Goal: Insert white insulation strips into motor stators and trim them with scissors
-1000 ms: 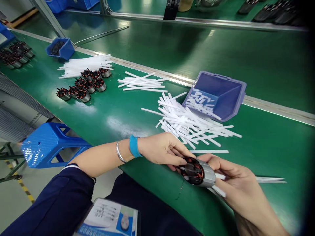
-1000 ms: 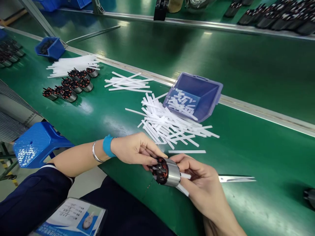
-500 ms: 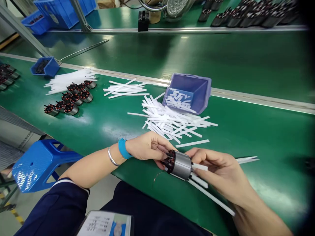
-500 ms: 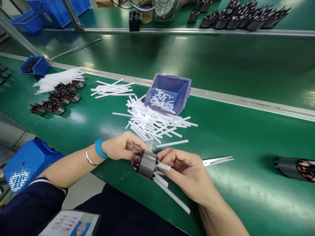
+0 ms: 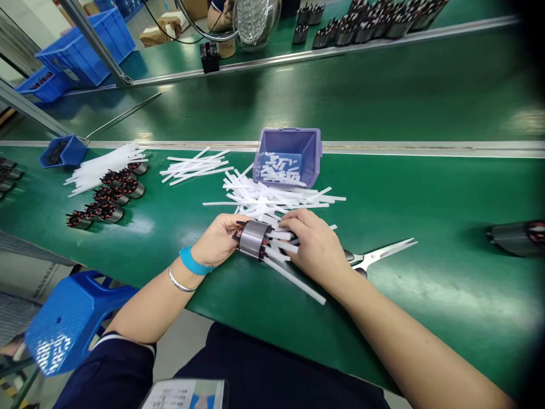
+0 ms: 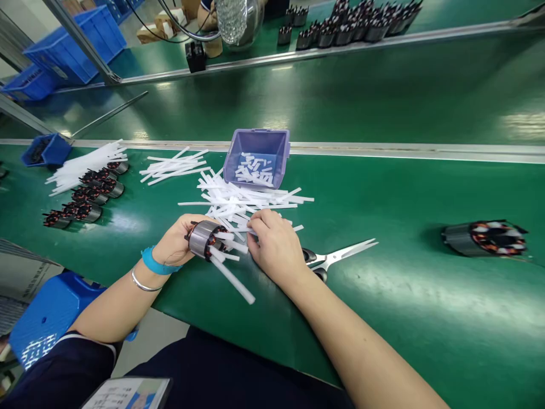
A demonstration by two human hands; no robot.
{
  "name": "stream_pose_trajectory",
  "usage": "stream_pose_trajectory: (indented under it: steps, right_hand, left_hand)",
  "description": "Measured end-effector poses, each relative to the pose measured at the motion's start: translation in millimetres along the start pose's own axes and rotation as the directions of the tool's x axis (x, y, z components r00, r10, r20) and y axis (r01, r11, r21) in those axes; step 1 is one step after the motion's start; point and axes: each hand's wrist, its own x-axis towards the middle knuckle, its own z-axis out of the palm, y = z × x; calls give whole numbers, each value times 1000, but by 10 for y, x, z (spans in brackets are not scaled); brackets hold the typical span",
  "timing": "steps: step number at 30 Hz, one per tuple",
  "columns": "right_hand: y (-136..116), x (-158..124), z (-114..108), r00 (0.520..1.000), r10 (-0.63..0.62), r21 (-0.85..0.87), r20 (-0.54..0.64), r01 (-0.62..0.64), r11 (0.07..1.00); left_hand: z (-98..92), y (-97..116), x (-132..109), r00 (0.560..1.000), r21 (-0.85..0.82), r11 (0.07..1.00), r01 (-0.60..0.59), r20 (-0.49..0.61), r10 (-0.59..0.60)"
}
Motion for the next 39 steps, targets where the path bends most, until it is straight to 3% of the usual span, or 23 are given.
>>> stream_pose_trajectory:
  steps: [6,12,18,21,23,25,27,29,34,39]
  right_hand:
    - [51,21,12,999,32,90,0,-32,995]
    - [65,19,-18,999,30,85,43,-34,996]
    - [62,62,-57,998,49,35,29,-50,998]
    - [40,71,-168,994,40,34,-104,-37,999]
    - [19,40,-264,973,39,152,-226,-4,988]
    - [-6,-15,-349,974,64,405,-218,30,914]
    - [-31,-71,-405,995,69,641,-72,-7,767]
    - [-47,-107,-431,997,63,756,41,-72,651]
    - [-44,-118,-455,980,168,852,106,-176,492]
    - [-102,-135,-463,937,316,798,147,-301,522]
  left_hand:
    - [7,-45,12,998,-126,990,70,15,-69]
    - [0,-76,22,982,-120,977,178,81,-169]
    - [-37,-153,29,985,-191,968,163,93,-148]
    - [-49,-201,56,986,-186,969,166,47,-160]
    - [-47,-217,73,985,-173,970,170,28,-168]
    - [-36,-219,83,985,-165,971,173,31,-170]
    - [-18,-212,81,985,-166,971,174,41,-169]
    - [2,-199,69,985,-167,971,172,49,-166]
    - [35,-166,33,981,-184,965,186,91,-172]
    - [43,-179,21,967,-236,942,239,141,-210]
